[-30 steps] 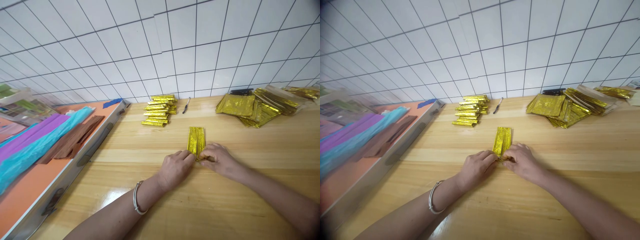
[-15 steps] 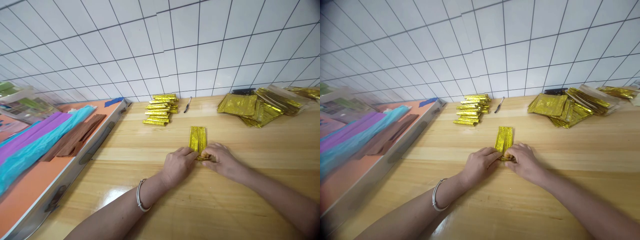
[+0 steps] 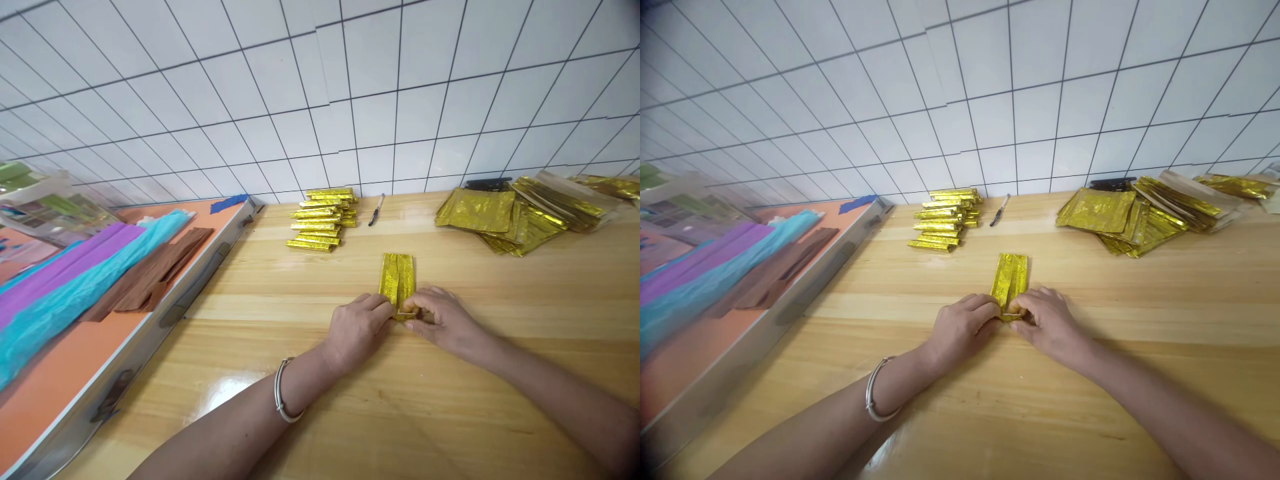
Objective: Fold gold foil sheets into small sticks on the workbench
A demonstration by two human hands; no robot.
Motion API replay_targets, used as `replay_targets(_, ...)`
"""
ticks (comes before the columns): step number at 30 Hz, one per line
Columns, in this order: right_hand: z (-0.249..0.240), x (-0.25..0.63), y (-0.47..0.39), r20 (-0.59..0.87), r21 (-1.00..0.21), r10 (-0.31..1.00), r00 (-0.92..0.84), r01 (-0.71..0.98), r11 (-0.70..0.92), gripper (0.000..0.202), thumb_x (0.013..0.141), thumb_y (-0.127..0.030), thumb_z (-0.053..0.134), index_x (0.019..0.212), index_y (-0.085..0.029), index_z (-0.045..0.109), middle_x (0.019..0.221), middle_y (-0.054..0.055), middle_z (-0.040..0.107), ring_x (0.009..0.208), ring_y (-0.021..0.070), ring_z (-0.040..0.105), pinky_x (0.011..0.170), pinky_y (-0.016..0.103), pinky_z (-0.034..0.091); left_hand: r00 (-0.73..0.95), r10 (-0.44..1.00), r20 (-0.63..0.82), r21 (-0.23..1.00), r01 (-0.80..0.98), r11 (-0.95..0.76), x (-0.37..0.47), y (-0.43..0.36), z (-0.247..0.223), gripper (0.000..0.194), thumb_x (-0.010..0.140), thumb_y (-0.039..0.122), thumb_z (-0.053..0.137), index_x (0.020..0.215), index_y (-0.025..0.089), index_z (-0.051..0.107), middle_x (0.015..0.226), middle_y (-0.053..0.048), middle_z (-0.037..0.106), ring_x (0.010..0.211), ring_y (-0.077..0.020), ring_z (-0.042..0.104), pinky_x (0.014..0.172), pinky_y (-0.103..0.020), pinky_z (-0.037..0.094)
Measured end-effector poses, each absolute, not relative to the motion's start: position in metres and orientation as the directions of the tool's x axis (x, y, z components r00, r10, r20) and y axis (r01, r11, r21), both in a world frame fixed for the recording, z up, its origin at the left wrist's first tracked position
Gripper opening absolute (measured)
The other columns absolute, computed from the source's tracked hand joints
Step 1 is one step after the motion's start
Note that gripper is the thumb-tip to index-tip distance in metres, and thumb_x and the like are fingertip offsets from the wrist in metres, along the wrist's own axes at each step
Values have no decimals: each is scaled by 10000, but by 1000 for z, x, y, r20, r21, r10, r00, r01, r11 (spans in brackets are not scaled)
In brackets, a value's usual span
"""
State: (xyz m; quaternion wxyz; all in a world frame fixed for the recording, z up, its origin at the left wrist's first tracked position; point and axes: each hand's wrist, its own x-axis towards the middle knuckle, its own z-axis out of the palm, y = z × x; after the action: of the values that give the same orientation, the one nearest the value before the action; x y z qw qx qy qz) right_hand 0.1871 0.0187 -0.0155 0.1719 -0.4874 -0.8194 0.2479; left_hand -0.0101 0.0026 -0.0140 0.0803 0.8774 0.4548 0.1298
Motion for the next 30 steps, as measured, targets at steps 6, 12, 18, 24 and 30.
replay_targets(6, -23, 191, 21, 110, -563, 854, -509, 676, 475, 45, 761, -256, 601, 796, -231, 617, 803, 1, 637, 784, 180, 528, 730, 313, 340, 573, 808, 137, 185, 786, -590, -10, 1, -13, 127, 917, 253, 428, 897, 221, 550, 941, 3, 619, 891, -144, 545, 685, -233, 423)
replay_targets(12, -23, 191, 21, 93, -519, 840, -534, 694, 499, 77, 791, -296, 590, 778, -240, 641, 829, 12, 637, 813, 187, 531, 745, 324, 351, 566, 812, 142, 200, 787, -584, -9, 0, -13, 133, 919, 280, 436, 961, 244, 557, 957, 20, 617, 896, -145, 537, 697, -241, 429)
replay_targets(18, -16, 189, 20, 69, -521, 853, -518, 710, 474, 83, 776, -298, 596, 768, -226, 635, 831, 21, 637, 831, 198, 533, 750, 329, 364, 566, 809, 159, 231, 776, -587, -9, 4, -16, 163, 920, 293, 441, 982, 273, 589, 944, 19, 621, 890, -147, 539, 694, -240, 421)
replay_targets(24, -18, 195, 20, 33, -705, 890, -454, 621, 343, 72, 775, -261, 562, 772, -208, 610, 755, 1, 607, 684, 153, 536, 632, 278, 385, 548, 822, 157, 245, 784, -570, -7, 5, -15, 193, 919, 285, 437, 1047, 269, 581, 939, -2, 625, 885, -156, 545, 682, -240, 419)
replay_targets(30, -17, 201, 21, 21, -757, 889, -457, 574, 312, 90, 771, -267, 568, 752, -193, 616, 748, 8, 589, 670, 146, 539, 608, 267, 401, 535, 831, 152, 294, 778, -555, -7, 5, -15, 156, 905, 282, 459, 997, 257, 583, 939, 2, 621, 880, -154, 543, 725, -240, 423)
